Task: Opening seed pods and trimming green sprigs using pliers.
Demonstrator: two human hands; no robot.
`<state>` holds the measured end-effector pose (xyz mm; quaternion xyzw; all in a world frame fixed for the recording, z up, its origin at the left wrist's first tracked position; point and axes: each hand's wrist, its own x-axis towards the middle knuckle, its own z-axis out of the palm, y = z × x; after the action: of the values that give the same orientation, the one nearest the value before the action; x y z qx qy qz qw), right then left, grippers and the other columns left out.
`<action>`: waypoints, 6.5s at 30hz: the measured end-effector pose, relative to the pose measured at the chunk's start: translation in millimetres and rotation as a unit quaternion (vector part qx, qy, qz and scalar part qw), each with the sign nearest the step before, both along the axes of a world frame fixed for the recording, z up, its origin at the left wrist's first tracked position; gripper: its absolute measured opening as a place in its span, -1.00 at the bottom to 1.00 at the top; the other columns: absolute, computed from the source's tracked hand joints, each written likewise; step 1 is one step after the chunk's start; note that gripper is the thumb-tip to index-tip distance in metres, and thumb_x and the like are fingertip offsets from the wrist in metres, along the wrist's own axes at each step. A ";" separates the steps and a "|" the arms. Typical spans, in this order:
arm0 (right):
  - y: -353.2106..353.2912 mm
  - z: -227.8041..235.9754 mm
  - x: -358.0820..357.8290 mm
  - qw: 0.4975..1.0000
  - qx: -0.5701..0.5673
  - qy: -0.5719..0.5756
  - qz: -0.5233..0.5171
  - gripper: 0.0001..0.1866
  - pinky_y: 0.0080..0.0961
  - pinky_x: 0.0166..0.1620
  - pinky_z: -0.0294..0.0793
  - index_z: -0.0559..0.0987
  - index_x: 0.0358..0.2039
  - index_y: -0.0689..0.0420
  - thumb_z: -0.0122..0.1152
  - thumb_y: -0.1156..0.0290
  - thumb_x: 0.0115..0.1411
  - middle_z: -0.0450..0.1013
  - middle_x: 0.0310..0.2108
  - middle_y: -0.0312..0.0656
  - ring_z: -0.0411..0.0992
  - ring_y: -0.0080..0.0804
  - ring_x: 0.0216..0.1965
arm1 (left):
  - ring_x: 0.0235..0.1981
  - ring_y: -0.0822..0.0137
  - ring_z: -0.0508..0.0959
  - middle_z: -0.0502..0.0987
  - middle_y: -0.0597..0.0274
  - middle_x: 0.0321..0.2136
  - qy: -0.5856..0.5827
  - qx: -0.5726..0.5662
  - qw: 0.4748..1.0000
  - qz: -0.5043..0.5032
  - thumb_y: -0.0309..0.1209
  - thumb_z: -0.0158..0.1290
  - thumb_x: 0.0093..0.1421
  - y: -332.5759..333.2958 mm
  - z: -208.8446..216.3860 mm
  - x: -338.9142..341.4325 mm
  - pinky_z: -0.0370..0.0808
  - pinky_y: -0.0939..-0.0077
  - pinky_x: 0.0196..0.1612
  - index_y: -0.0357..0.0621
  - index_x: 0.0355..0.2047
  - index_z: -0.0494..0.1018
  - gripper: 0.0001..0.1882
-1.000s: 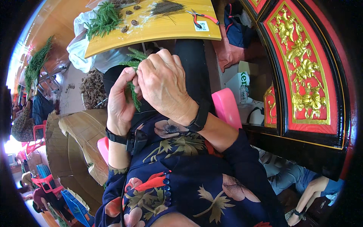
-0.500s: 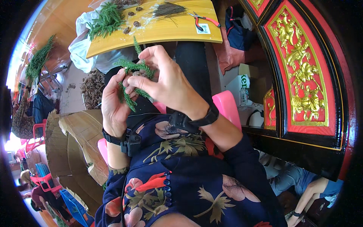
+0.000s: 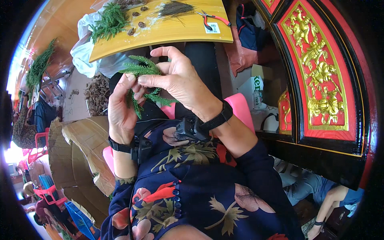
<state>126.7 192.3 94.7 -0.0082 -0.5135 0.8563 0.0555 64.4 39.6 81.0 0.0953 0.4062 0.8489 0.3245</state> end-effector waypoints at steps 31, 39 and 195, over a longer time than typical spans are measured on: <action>-6.4 -17.5 -20.7 0.971 0.214 0.070 -0.077 -0.78 -0.74 -0.23 0.36 0.45 -0.18 0.22 0.17 0.45 0.18 0.39 -0.35 -0.38 0.34 -0.73 -0.33 | -0.42 0.65 0.36 0.46 0.43 -0.47 0.273 -0.163 0.923 0.215 -0.53 0.06 0.17 9.6 -4.2 11.8 0.29 0.79 -0.36 -0.32 -0.31 0.50 -0.89; 0.8 -12.2 -22.8 0.952 0.292 0.065 -0.063 -0.84 -0.73 -0.22 0.34 0.48 -0.26 0.21 0.14 0.41 0.21 0.39 -0.40 -0.40 0.33 -0.73 -0.33 | -0.46 0.68 0.34 0.46 0.47 -0.49 0.210 -0.137 0.953 0.169 -0.53 0.05 0.17 6.3 -1.7 10.5 0.26 0.81 -0.38 -0.29 -0.30 0.51 -0.89; 46.2 19.2 -63.4 0.728 0.605 0.286 0.149 -0.66 -0.38 -0.10 0.34 0.47 -0.23 0.14 0.17 0.56 -0.12 0.40 -0.28 -0.16 0.38 -0.15 -0.21 | -0.51 0.34 0.50 0.49 0.01 -0.51 0.065 0.148 0.977 -0.139 -0.42 0.12 0.05 -33.8 -10.0 -24.0 0.45 0.58 -0.38 -0.24 -0.45 0.36 -0.82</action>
<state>63.2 238.5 114.0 0.3492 -0.8771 0.3234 0.0642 40.4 5.8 71.0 0.2530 0.2795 0.8380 0.3946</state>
